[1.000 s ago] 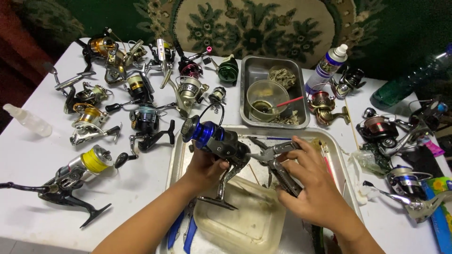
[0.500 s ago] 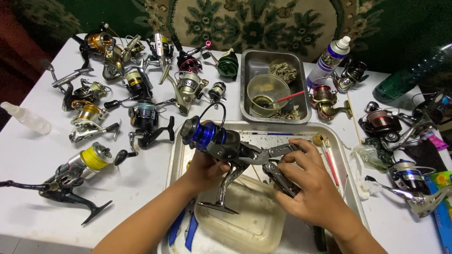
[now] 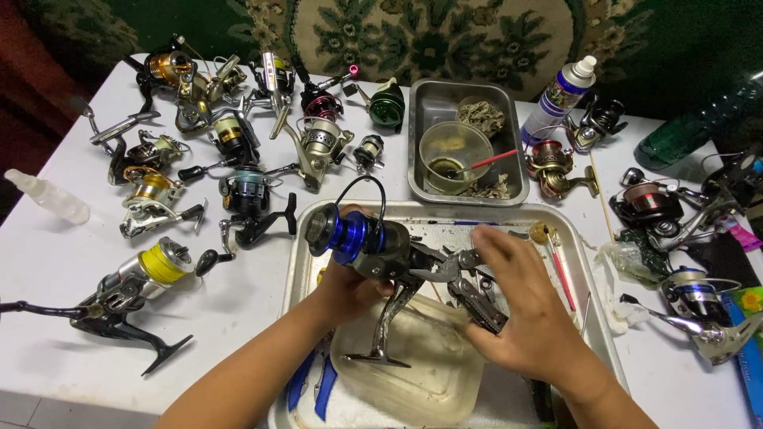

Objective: The person disassembles and reassembles fishing reels on a cluttered workbench. They use pliers and screwdrivers to remove and attach components, including the handle and spool, while working over a metal tray.

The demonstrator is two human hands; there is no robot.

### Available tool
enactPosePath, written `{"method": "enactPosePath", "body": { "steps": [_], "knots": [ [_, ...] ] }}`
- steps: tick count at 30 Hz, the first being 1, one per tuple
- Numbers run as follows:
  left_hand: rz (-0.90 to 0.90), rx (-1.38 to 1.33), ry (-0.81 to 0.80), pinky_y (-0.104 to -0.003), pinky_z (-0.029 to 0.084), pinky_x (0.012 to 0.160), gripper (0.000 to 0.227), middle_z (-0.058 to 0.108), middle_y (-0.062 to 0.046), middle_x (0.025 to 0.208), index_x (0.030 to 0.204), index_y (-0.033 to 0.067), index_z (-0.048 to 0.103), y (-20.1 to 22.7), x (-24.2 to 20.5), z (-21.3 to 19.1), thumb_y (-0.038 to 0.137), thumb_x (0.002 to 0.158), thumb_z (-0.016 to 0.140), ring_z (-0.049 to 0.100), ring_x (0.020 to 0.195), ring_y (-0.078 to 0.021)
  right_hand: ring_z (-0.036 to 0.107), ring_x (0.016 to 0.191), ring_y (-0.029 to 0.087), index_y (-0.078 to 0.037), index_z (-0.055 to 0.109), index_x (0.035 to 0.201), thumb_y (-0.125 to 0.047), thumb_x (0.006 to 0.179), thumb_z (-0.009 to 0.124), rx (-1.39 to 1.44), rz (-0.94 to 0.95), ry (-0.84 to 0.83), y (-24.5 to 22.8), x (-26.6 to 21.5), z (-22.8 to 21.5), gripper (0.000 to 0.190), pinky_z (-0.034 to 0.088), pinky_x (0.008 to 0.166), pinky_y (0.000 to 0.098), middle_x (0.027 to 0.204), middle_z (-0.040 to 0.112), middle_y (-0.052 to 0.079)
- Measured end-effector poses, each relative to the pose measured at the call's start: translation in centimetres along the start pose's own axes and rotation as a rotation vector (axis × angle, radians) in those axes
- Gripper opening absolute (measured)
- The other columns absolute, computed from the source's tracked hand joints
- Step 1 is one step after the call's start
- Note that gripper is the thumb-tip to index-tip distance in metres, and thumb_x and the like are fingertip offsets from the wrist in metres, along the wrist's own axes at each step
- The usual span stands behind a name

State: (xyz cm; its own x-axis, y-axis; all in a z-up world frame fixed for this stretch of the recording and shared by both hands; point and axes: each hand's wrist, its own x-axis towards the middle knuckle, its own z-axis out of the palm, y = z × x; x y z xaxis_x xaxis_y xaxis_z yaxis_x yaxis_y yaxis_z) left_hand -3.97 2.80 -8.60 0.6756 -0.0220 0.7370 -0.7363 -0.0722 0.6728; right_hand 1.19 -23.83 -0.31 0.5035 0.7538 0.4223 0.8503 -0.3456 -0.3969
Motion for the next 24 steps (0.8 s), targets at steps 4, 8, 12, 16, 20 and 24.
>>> {"method": "enactPosePath", "body": {
  "steps": [4,8,12,16,20,24],
  "knots": [
    [0.007,0.061,-0.022,-0.034,0.051,0.093,0.07,0.062,-0.006,0.107,0.144,0.0032,0.023,-0.57,-0.66,-0.05,0.035,0.101,0.068,0.064,0.097,-0.0185,0.05,0.129,0.037,-0.009,0.045,0.153,-0.02,0.065,0.077,-0.002,-0.044,0.039,0.3,-0.06,0.43,0.094,0.042,0.112,0.0555,0.137,0.055,0.016],
    [-0.052,0.057,-0.018,-0.035,0.051,0.094,0.08,0.062,-0.005,0.101,0.145,0.0037,0.019,-0.54,-0.79,-0.06,0.001,0.088,0.074,0.066,0.091,-0.0178,0.053,0.126,0.038,-0.008,0.048,0.15,-0.023,0.069,0.076,-0.024,-0.086,0.075,0.39,-0.1,0.51,0.087,0.044,0.11,0.0571,0.134,0.057,0.018],
    [-0.027,0.061,-0.008,-0.036,0.053,0.092,0.078,0.062,-0.006,0.1,0.145,0.0036,0.019,-0.51,-0.85,-0.06,0.007,0.09,0.074,0.066,0.091,-0.0189,0.055,0.124,0.038,-0.008,0.051,0.148,-0.02,0.069,0.077,-0.028,-0.103,0.106,0.31,-0.25,0.53,0.084,0.044,0.111,0.0575,0.131,0.059,0.018],
    [-0.022,0.072,0.018,-0.035,0.052,0.093,0.079,0.06,-0.005,0.103,0.143,0.0048,0.022,-0.44,-0.84,-0.01,0.01,0.086,0.077,0.065,0.094,-0.0186,0.055,0.126,0.039,-0.008,0.05,0.149,-0.03,0.071,0.08,-0.053,-0.111,0.093,0.84,-0.62,0.69,0.086,0.043,0.113,0.0588,0.133,0.059,0.019],
    [-0.017,0.089,0.057,-0.035,0.052,0.095,0.081,0.059,-0.005,0.107,0.141,0.0066,0.026,-0.34,-0.9,0.0,0.016,0.082,0.08,0.064,0.097,-0.0181,0.057,0.125,0.038,-0.007,0.051,0.147,-0.025,0.068,0.08,-0.062,-0.134,0.121,0.92,-0.73,0.83,0.086,0.045,0.112,0.059,0.132,0.061,0.018],
    [-0.011,0.105,0.094,-0.034,0.051,0.097,0.083,0.057,-0.005,0.111,0.138,0.0084,0.03,-0.35,-0.75,0.01,0.022,0.077,0.084,0.062,0.1,-0.0177,0.059,0.122,0.038,-0.006,0.051,0.146,-0.031,0.075,0.079,-0.072,-0.161,0.131,0.99,-0.67,0.82,0.08,0.046,0.11,0.0589,0.13,0.061,0.019]
  ]
}}
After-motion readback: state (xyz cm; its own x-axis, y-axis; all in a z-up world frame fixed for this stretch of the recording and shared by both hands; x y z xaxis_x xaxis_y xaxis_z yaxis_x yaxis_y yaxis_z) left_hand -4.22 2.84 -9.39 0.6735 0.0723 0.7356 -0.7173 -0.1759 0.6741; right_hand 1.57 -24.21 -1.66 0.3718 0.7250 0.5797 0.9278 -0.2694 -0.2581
